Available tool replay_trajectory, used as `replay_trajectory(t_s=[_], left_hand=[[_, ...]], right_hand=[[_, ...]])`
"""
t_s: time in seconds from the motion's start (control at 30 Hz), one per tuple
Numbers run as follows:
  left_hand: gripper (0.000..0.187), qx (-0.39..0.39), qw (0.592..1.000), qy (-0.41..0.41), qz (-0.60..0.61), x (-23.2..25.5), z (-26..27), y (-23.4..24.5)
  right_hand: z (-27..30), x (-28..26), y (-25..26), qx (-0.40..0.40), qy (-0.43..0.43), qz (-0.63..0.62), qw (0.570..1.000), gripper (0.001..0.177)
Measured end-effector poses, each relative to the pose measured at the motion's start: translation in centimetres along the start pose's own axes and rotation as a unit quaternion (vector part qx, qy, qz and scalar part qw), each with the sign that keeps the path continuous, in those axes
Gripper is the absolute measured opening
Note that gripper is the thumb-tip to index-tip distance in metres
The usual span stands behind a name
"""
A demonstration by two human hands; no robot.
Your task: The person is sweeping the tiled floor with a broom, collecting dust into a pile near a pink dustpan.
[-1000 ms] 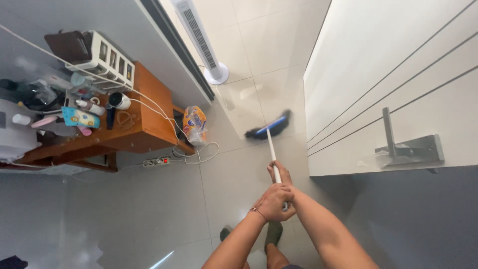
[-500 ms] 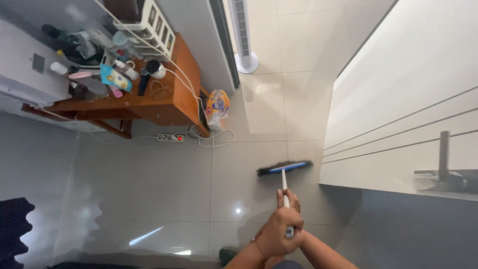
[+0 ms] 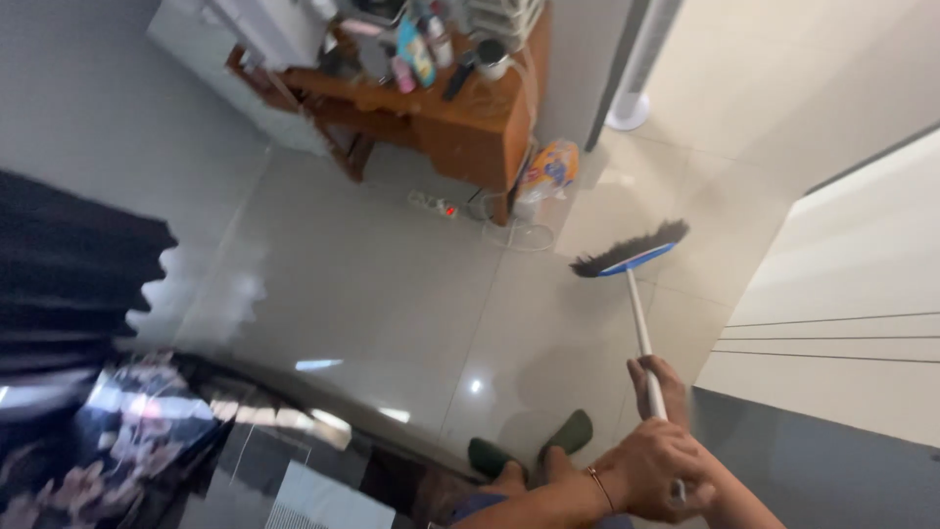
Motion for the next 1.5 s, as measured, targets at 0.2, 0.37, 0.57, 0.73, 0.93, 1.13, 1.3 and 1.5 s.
replay_trajectory(t_s=[0.2, 0.37, 0.57, 0.73, 0.93, 1.13, 1.3, 1.5], left_hand=[[0.029, 0.045, 0.983, -0.109, 0.144, 6.9, 7.8, -0.3], [0.017, 0.222, 0.972, 0.021, 0.067, 7.8, 12.2, 3.8], [0.022, 0.386, 0.904, 0.172, -0.064, 9.1, 16.4, 11.9], [0.028, 0.396, 0.866, 0.262, -0.154, 3.8, 21.4, 14.7], [0.025, 0.366, 0.895, 0.227, -0.121, -2.2, 16.2, 16.1], [0.026, 0.283, 0.948, 0.142, -0.021, -8.4, 4.2, 11.4], [0.027, 0.232, 0.969, 0.08, 0.044, -10.3, -4.1, 8.2], [0.024, 0.247, 0.96, 0.044, 0.123, -11.0, -4.2, 10.3]], right_hand=[[11.0, -1.5, -1.9, -0.119, 0.068, 0.191, 0.972, 0.026], [16.9, -4.2, -8.5, -0.362, 0.178, 0.212, 0.89, 0.023], [19.3, -3.7, -24.3, -0.544, 0.397, 0.084, 0.735, 0.023], [18.7, -8.9, -29.3, -0.583, 0.396, -0.025, 0.709, 0.03], [12.9, -13.1, -25.5, -0.561, 0.246, -0.091, 0.786, 0.03], [-3.6, -5.2, -21.0, -0.331, 0.317, 0.052, 0.887, 0.014], [-11.7, -3.6, -11.9, -0.257, 0.267, 0.146, 0.917, 0.013], [-13.1, -6.3, -8.0, -0.187, 0.241, 0.178, 0.936, 0.014]])
Point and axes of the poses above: each hand's wrist, its own z-axis away from the middle knuckle, its own y-axis out of the back of the hand, x = y × z, the point moved 5 cm from there along -z, towards the middle knuckle, and after that the axes turned 15 degrees about -y, right-handed, at the moved point
